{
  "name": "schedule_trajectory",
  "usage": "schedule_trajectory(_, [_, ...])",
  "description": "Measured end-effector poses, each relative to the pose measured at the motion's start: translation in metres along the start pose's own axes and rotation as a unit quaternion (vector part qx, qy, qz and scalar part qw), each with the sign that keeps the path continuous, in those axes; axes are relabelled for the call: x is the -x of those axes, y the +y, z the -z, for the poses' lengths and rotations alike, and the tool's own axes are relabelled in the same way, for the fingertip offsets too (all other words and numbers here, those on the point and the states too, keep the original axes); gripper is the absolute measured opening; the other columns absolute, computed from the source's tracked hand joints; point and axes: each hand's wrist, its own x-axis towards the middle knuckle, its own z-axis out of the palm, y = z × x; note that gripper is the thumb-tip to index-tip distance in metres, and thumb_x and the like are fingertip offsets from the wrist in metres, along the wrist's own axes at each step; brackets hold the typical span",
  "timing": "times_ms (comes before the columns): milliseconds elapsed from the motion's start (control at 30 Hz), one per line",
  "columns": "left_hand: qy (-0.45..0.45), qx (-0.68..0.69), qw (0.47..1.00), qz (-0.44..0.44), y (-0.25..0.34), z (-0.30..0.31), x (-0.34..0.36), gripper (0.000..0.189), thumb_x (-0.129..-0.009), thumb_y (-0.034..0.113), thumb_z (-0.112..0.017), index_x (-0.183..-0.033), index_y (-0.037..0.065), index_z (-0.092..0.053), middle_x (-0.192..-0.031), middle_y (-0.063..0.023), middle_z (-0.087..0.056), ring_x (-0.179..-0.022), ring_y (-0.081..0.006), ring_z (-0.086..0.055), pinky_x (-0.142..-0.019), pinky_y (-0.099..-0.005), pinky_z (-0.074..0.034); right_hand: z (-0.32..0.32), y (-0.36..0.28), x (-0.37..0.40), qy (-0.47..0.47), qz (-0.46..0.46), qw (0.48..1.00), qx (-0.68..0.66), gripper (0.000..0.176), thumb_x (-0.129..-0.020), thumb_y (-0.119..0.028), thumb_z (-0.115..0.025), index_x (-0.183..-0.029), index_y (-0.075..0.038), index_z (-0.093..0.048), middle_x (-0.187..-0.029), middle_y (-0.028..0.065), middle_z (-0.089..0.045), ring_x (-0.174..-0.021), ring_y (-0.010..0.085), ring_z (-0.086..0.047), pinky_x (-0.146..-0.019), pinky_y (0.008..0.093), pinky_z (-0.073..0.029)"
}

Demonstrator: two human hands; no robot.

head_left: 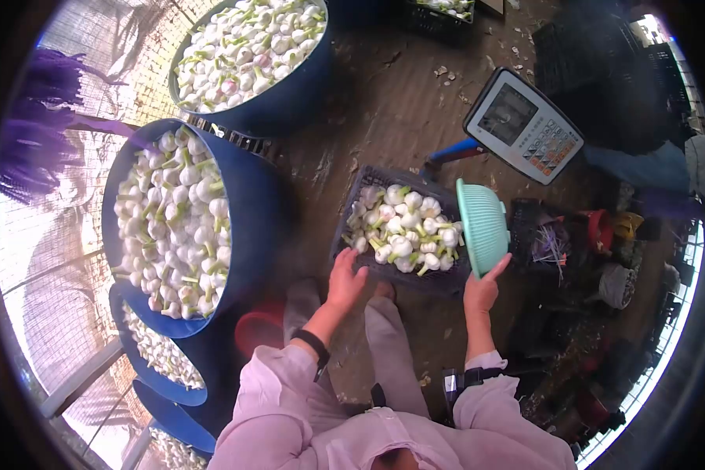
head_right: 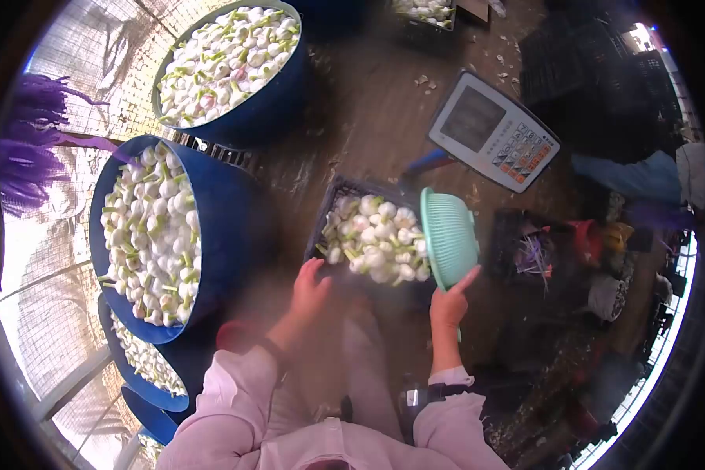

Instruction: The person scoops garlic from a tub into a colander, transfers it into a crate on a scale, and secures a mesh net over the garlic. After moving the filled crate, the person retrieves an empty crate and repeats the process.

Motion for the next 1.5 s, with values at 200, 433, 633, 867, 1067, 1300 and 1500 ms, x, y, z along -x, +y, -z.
schedule_trajectory(200, [0.167,0.022,0.985,-0.022,-0.007,0.133,0.050,0.033,-0.073,0.005,-0.056,-0.106,0.002,-0.053,-0.113,-0.0165,-0.051,-0.103,-0.0271,-0.051,-0.085,-0.0326,-0.043,0.072,-0.075,0.059,-0.207,-0.028,0.731,-0.650,0.040,-0.077,-0.003,-0.044,-0.115,0.007,-0.036,-0.091,0.0164,-0.054,-0.060,0.0269,-0.060,-0.045,0.0287,-0.047])
schedule_trajectory(433, [0.387,0.271,0.862,0.184,-0.112,0.284,0.042,0.033,-0.079,0.008,-0.053,-0.109,-0.005,-0.049,-0.113,-0.0157,-0.051,-0.102,-0.0214,-0.051,-0.086,-0.0291,-0.040,0.072,-0.339,0.163,-0.333,0.314,0.765,-0.452,0.068,-0.071,0.003,-0.047,-0.131,0.001,-0.016,-0.120,0.0214,-0.040,-0.088,0.0314,-0.056,-0.072,0.0376,-0.048])
schedule_trajectory(633, [0.401,0.314,0.805,0.304,-0.224,0.332,0.018,0.058,-0.079,0.025,-0.054,-0.126,-0.003,-0.033,-0.125,-0.0195,-0.040,-0.116,-0.0264,-0.039,-0.093,-0.0338,-0.034,0.002,-0.487,0.242,-0.122,0.566,0.813,0.057,0.084,-0.068,0.003,-0.048,-0.137,-0.018,-0.005,-0.122,0.0402,-0.023,-0.081,0.0432,-0.055,-0.071,0.0439,-0.046])
schedule_trajectory(867, [0.243,0.627,0.654,0.346,-0.274,0.361,0.026,0.081,-0.076,0.056,-0.046,-0.136,0.027,-0.001,-0.141,-0.0150,-0.002,-0.126,-0.0425,-0.009,-0.083,-0.0711,-0.019,-0.121,-0.540,0.274,-0.175,0.565,0.784,0.190,0.080,-0.069,0.000,-0.049,-0.136,-0.022,-0.011,-0.117,0.0462,-0.023,-0.077,0.0445,-0.056,-0.070,0.0451,-0.046])
schedule_trajectory(1067, [0.198,0.649,0.658,0.325,-0.269,0.380,0.017,0.084,-0.071,0.064,-0.048,-0.135,0.023,-0.011,-0.140,-0.0149,-0.005,-0.125,-0.0450,-0.004,-0.085,-0.0709,-0.014,-0.148,-0.553,0.217,-0.229,0.623,0.723,0.192,0.082,-0.068,-0.001,-0.049,-0.136,-0.017,-0.007,-0.105,0.0365,-0.045,-0.085,0.0439,-0.054,-0.072,0.0447,-0.044])
schedule_trajectory(1300, [0.220,0.714,0.625,0.227,-0.330,0.321,-0.017,0.075,-0.076,0.053,-0.051,-0.130,0.006,-0.028,-0.129,-0.0135,-0.034,-0.117,-0.0264,-0.032,-0.096,-0.0428,-0.025,-0.147,-0.536,0.229,-0.293,0.470,0.818,0.152,0.086,-0.068,-0.007,-0.050,-0.135,-0.013,0.002,-0.090,0.0277,-0.057,-0.082,0.0417,-0.055,-0.074,0.0445,-0.043])
schedule_trajectory(1500, [0.240,0.631,0.674,0.299,-0.295,0.343,-0.034,0.062,-0.077,0.044,-0.054,-0.122,0.003,-0.041,-0.120,-0.0139,-0.044,-0.110,-0.0232,-0.040,-0.090,-0.0344,-0.033,-0.203,-0.519,0.210,-0.275,0.442,0.852,0.051,0.089,-0.065,-0.007,-0.055,-0.136,-0.018,-0.004,-0.102,0.0245,-0.054,-0.077,0.0394,-0.057,-0.065,0.0439,-0.047])
